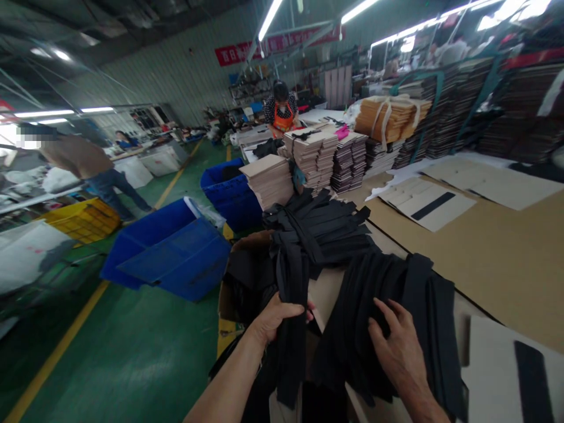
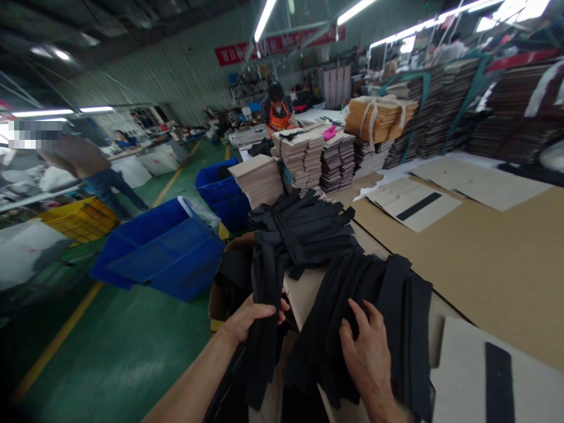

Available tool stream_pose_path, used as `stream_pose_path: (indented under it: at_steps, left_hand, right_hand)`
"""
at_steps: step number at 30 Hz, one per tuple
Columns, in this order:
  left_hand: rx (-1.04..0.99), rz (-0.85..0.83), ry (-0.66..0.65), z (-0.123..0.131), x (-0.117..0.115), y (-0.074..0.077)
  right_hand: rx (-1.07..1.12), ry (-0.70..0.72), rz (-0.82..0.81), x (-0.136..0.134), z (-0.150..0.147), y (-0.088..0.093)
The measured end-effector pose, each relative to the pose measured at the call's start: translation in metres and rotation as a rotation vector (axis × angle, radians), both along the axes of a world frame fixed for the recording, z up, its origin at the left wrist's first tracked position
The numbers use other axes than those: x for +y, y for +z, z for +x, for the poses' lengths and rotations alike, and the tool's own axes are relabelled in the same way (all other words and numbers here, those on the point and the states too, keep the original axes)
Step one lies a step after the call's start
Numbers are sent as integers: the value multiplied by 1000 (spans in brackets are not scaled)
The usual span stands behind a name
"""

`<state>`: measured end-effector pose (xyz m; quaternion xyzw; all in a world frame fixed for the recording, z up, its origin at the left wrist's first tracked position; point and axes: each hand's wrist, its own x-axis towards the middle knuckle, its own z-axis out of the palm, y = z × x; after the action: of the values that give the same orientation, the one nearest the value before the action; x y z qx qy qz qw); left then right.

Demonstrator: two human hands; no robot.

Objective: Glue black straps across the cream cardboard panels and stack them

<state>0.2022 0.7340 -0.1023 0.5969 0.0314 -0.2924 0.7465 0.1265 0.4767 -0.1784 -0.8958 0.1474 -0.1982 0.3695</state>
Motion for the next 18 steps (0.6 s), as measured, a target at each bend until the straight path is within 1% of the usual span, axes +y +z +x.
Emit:
stream_pose_path:
  at_steps: [2, 4, 6, 8, 10, 11, 12, 13, 15, 17, 18]
  left_hand:
    - [4, -148, -14, -8, 5, 0]
    - [8, -367, -39, -15, 7, -3]
    - [14, -554, -70, -21, 7, -5]
    - [36, -643, -97, -28, 2, -5]
    - [68, -708, -122, -37, -7, -3]
    - [83, -755, -140, -42, -13, -3]
    - [95, -811, -158, -48, -19, -3]
    - [107, -871, -171, -55, -26, -3]
    - [149, -988, -196, -69, -41, -5]
    - [207, -1071, -194, -83, -54, -6]
    - [238, -1085, -181, -90, -60, -6]
  right_hand:
    - [-1, 11, 3, -3, 0, -4]
    - [-1, 30, 5, -7, 2, -9]
    - [-19, 55, 2, -8, 3, -8]
    - [-88, 56, -25, -5, 2, 3]
    - [-180, 41, -25, 4, -5, 25]
    - [-207, 50, 17, 12, -10, 40]
    - [-204, 85, 107, 21, -15, 55]
    - [-160, 152, 248, 31, -21, 71]
    - [68, 338, 620, 50, -30, 98]
    - [274, 446, 898, 65, -35, 114]
    - [328, 457, 978, 69, -36, 119]
